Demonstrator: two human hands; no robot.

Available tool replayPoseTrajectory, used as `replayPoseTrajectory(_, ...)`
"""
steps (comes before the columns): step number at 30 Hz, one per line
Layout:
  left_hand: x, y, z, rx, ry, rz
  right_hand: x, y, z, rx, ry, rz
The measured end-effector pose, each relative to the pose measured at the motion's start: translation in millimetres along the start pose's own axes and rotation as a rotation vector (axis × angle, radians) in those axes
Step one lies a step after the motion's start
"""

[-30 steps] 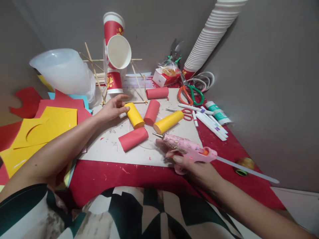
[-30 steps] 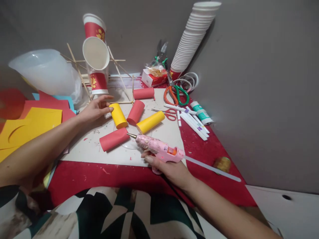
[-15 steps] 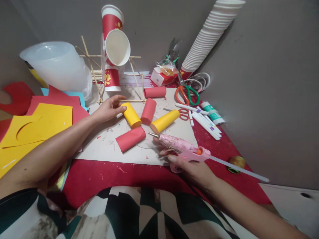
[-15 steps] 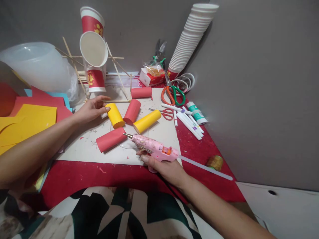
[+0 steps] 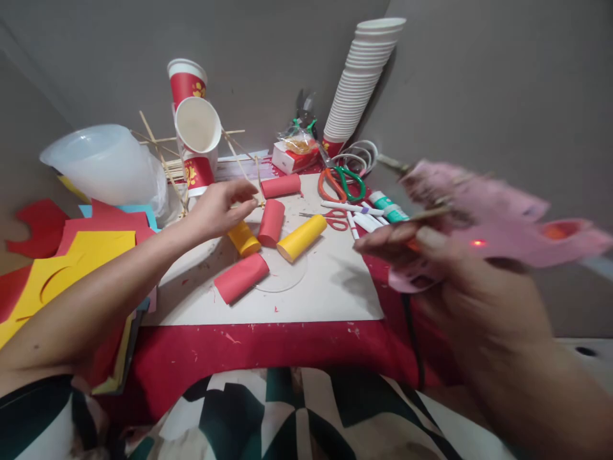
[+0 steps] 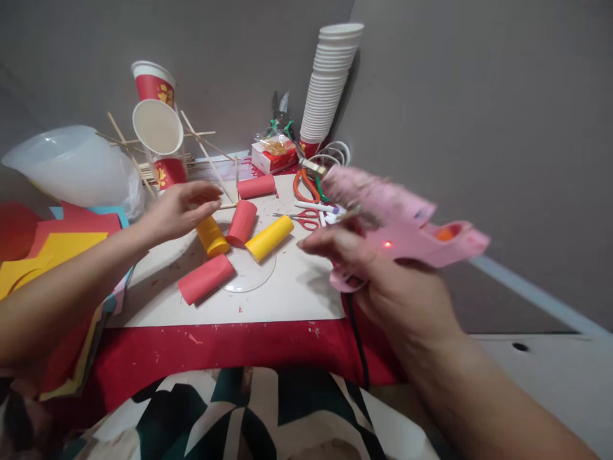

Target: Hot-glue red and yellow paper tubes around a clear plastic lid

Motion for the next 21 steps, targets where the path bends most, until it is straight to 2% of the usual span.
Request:
replayPoseTrajectory(3, 48, 26.7, -20, 0.130, 0.032, 0.111, 21, -12, 13, 0.222, -0.102, -0.133)
replayPoseTrajectory(4, 66, 35.8, -18, 0.230, 0.007, 0.138, 28, -12, 9, 0.286, -0.102, -0.145)
replayPoseTrajectory(7, 112, 57.0, -5, 0.351, -0.046, 0.153, 42, -9, -15, 0.371, -0.019, -0.131)
replayPoseTrajectory(10, 138, 76.3, 15, 0.413, -0.100, 0.189, 49, -9, -31, 0.339, 0.027, -0.101)
replayPoseTrajectory(13, 146, 87.4, 24, 0.414, -0.114, 0.223, 52, -12, -35, 0.324, 0.038, -0.094)
replayPoseTrajectory(16, 148, 80.4, 12, 0.367, -0.085, 0.207, 53, -15, -33, 0.327, 0.007, -0.085)
replayPoseTrajectory(19, 143, 54.5, -12, 0.275, -0.052, 0.147, 48, -15, -25, 0.295, -0.056, -0.055)
replayPoseTrajectory(20, 136, 43.6, -21, 0.203, -0.045, 0.123, 46, -15, -23, 0.281, -0.072, -0.043)
replayPoseTrajectory(21, 126, 30.7, -29, -0.015, -0.052, 0.079, 42, -16, -20, 0.259, -0.085, -0.033)
Point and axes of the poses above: each hand's wrist, its own x-axis towards the middle knuckle, its own y-axis out of the palm, z = x × y, the point moved 10 cm from there along x, towards the middle knuckle, and after that the axes turned 1 degree about -z, right-handed, at the moved point
